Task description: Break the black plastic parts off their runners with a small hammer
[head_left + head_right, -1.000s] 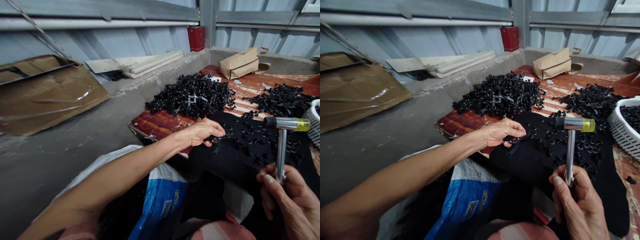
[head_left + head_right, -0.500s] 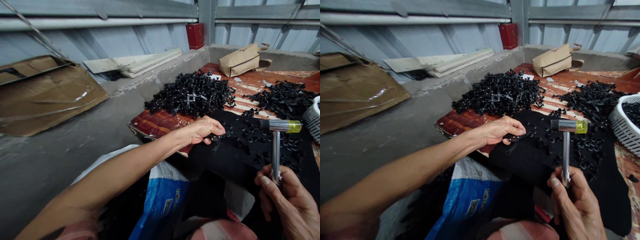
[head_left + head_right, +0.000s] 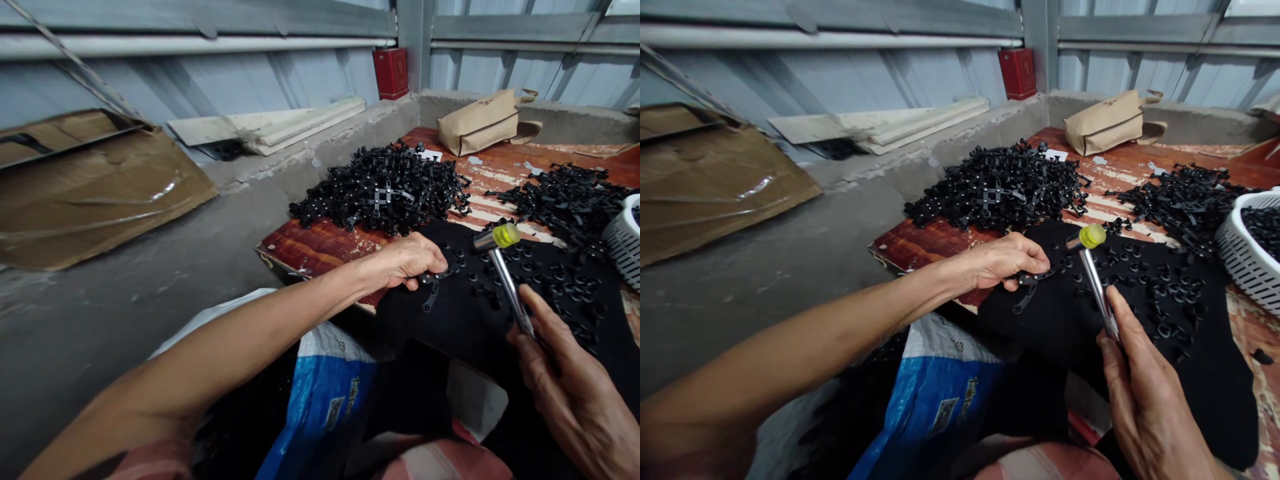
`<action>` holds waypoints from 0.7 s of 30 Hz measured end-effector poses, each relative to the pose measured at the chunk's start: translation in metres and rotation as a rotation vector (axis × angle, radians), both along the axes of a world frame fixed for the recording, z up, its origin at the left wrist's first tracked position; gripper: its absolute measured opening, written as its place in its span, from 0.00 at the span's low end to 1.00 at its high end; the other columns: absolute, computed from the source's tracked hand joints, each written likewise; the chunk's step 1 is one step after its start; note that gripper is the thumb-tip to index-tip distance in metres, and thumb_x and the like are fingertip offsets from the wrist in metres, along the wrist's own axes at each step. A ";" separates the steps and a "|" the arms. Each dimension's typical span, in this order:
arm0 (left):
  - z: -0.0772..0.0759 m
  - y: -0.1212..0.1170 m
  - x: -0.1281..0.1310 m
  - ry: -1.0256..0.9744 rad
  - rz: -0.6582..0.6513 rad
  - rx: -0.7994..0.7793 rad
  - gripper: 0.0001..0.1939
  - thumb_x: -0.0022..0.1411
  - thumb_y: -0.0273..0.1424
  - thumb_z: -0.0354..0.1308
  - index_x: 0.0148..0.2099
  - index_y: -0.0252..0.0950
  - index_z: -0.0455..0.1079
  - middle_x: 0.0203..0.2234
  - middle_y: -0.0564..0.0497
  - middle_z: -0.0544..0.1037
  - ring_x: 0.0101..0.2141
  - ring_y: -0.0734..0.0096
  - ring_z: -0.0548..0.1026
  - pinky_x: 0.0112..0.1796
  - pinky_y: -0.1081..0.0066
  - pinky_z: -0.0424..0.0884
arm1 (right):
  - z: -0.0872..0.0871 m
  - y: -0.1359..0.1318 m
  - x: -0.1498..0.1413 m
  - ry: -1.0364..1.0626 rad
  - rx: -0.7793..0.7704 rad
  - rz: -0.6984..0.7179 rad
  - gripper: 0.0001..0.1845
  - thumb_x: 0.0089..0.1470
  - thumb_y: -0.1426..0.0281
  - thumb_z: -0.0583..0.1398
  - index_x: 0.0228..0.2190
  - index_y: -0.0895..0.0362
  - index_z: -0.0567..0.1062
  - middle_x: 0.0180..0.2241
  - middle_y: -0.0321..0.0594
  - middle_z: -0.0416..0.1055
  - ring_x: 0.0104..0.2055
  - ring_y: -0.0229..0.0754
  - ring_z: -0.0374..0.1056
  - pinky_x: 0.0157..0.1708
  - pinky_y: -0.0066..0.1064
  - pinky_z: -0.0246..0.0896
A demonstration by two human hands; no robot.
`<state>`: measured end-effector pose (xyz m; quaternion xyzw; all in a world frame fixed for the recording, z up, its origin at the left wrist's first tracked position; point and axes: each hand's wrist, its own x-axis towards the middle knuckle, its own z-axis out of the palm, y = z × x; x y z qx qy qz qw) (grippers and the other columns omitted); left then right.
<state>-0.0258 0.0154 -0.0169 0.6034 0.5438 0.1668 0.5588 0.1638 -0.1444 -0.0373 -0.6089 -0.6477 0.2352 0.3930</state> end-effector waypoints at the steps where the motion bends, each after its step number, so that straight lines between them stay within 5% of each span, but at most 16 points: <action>1: -0.003 0.001 -0.001 -0.010 -0.013 0.002 0.02 0.47 0.24 0.58 0.24 0.33 0.71 0.17 0.55 0.65 0.15 0.81 0.60 0.12 0.81 0.55 | 0.000 0.002 0.001 -0.079 0.051 0.049 0.29 0.60 0.69 0.54 0.62 0.44 0.56 0.59 0.39 0.60 0.58 0.49 0.60 0.55 0.44 0.58; 3: -0.011 0.005 -0.003 -0.044 -0.038 0.005 0.02 0.47 0.25 0.59 0.25 0.33 0.71 0.15 0.55 0.65 0.14 0.81 0.60 0.12 0.81 0.55 | -0.002 0.007 0.003 -0.230 0.102 0.123 0.32 0.61 0.73 0.50 0.64 0.44 0.49 0.62 0.40 0.56 0.60 0.50 0.57 0.55 0.45 0.58; 5: -0.018 0.010 -0.005 -0.084 -0.056 0.011 0.01 0.47 0.26 0.60 0.26 0.34 0.72 0.15 0.55 0.66 0.15 0.80 0.61 0.12 0.80 0.57 | -0.005 0.012 0.007 -0.320 0.071 0.146 0.33 0.60 0.74 0.50 0.64 0.46 0.50 0.56 0.45 0.63 0.58 0.53 0.61 0.49 0.44 0.65; 8: -0.022 0.013 -0.007 -0.096 -0.050 0.003 0.03 0.47 0.28 0.63 0.26 0.34 0.73 0.16 0.54 0.68 0.15 0.79 0.64 0.13 0.79 0.59 | -0.006 0.020 0.011 -0.397 -0.003 0.174 0.33 0.58 0.74 0.50 0.64 0.50 0.53 0.41 0.48 0.72 0.46 0.53 0.71 0.35 0.38 0.72; 12: -0.016 0.009 -0.010 -0.069 -0.094 0.041 0.05 0.47 0.31 0.64 0.26 0.34 0.73 0.16 0.54 0.69 0.16 0.79 0.64 0.14 0.80 0.60 | -0.002 0.023 0.009 -0.452 0.005 0.172 0.33 0.57 0.75 0.48 0.63 0.55 0.55 0.31 0.47 0.71 0.28 0.49 0.72 0.21 0.34 0.69; 17: -0.003 -0.003 -0.009 0.016 -0.232 0.190 0.07 0.53 0.31 0.57 0.25 0.34 0.71 0.14 0.56 0.64 0.16 0.80 0.63 0.13 0.83 0.58 | 0.002 0.018 0.006 -0.509 0.025 0.168 0.34 0.57 0.76 0.46 0.64 0.55 0.51 0.33 0.47 0.69 0.24 0.45 0.70 0.19 0.34 0.65; 21: -0.003 -0.005 -0.009 0.032 -0.246 0.083 0.07 0.53 0.29 0.54 0.24 0.34 0.67 0.16 0.56 0.65 0.16 0.78 0.66 0.12 0.81 0.61 | 0.004 0.015 0.007 -0.522 0.017 0.182 0.35 0.56 0.76 0.46 0.64 0.54 0.51 0.30 0.44 0.67 0.21 0.43 0.64 0.18 0.35 0.63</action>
